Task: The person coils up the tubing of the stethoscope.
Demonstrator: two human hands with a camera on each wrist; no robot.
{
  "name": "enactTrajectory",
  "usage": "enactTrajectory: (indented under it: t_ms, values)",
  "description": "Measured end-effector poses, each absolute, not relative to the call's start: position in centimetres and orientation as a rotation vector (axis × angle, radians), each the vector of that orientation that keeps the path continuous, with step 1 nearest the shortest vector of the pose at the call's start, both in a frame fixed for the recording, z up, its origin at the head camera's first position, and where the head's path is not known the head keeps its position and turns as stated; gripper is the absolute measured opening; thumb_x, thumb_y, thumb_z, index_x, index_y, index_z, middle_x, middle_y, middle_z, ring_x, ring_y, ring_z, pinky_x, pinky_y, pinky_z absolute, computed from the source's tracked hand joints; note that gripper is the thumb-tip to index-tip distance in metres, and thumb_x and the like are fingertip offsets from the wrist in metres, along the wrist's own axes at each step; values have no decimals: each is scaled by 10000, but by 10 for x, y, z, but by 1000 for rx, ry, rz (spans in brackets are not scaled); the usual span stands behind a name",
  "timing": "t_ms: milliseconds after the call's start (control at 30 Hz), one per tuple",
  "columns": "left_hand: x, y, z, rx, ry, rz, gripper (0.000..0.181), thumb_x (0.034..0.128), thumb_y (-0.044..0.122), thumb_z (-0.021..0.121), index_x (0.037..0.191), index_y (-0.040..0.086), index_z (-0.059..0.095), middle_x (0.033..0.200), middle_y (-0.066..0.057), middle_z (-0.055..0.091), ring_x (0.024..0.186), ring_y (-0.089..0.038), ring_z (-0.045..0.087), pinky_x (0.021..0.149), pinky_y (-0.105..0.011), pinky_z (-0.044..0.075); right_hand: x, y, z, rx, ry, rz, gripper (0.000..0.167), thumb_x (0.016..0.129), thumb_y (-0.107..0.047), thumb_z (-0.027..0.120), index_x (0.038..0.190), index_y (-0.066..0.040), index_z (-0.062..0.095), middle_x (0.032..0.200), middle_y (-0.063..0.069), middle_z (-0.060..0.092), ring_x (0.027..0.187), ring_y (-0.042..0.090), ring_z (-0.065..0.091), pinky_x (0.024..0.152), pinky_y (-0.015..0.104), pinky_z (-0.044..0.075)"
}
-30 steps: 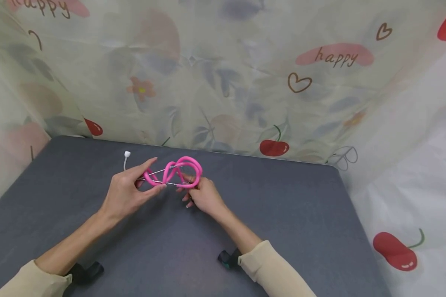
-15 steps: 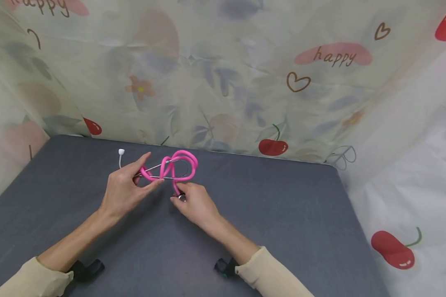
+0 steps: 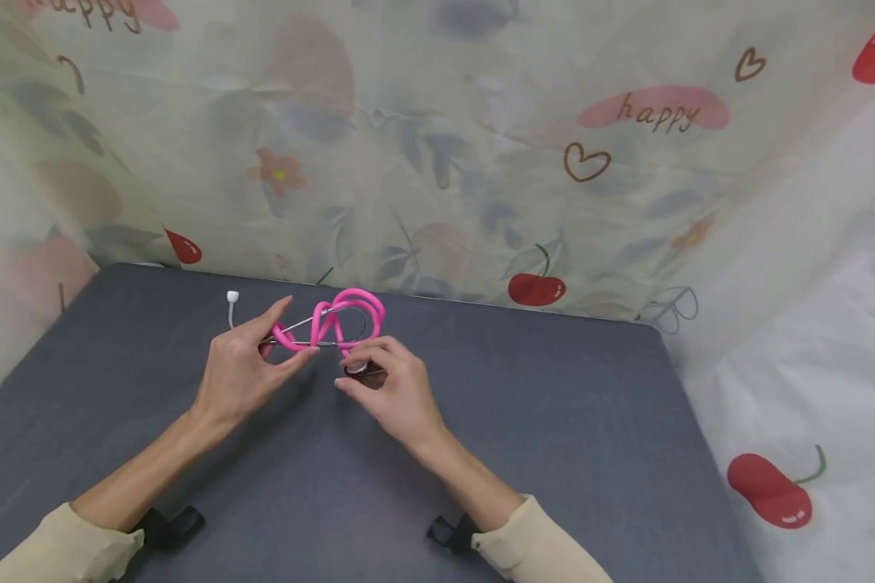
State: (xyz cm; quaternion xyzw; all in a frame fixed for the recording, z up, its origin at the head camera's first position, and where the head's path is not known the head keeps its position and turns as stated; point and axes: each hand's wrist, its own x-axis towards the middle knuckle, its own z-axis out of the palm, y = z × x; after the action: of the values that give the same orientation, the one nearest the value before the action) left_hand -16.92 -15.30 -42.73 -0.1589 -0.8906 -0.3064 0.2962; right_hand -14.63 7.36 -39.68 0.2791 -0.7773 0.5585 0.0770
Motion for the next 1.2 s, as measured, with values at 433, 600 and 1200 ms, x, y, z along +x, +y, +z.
enactTrajectory:
  t_ms: [433, 600, 1200]
  values:
    - [-160, -151, -426, -498, -2377, -909, 805, 694, 349, 920, 1376, 73, 593, 703, 22, 502, 601, -109, 405, 524, -259, 343, -158, 91, -384, 691, -2237, 1779, 267, 787, 82, 785, 1005, 91, 632, 843, 203, 684, 631, 299, 651, 599, 246, 539]
    - [-158, -153, -426, -568, -2320, -951, 781, 723, 439, 876, 1365, 85, 609, 707, 32, 503, 597, -87, 395, 521, -241, 343, -169, 98, -400, 535, -2298, 1692, 513, 745, -21, 863, 1138, 47, 540, 978, 184, 591, 747, 268, 575, 617, 242, 476]
    - [-154, -151, -425, -729, -2285, -862, 764, 844, 622, 648, 1393, 96, 583, 684, 33, 457, 600, -77, 379, 513, -249, 352, -188, 112, -415, 497, -2583, 2096, 172, 879, -167, 776, 982, -41, 721, 806, 75, 669, 666, 214, 566, 698, 556, 508]
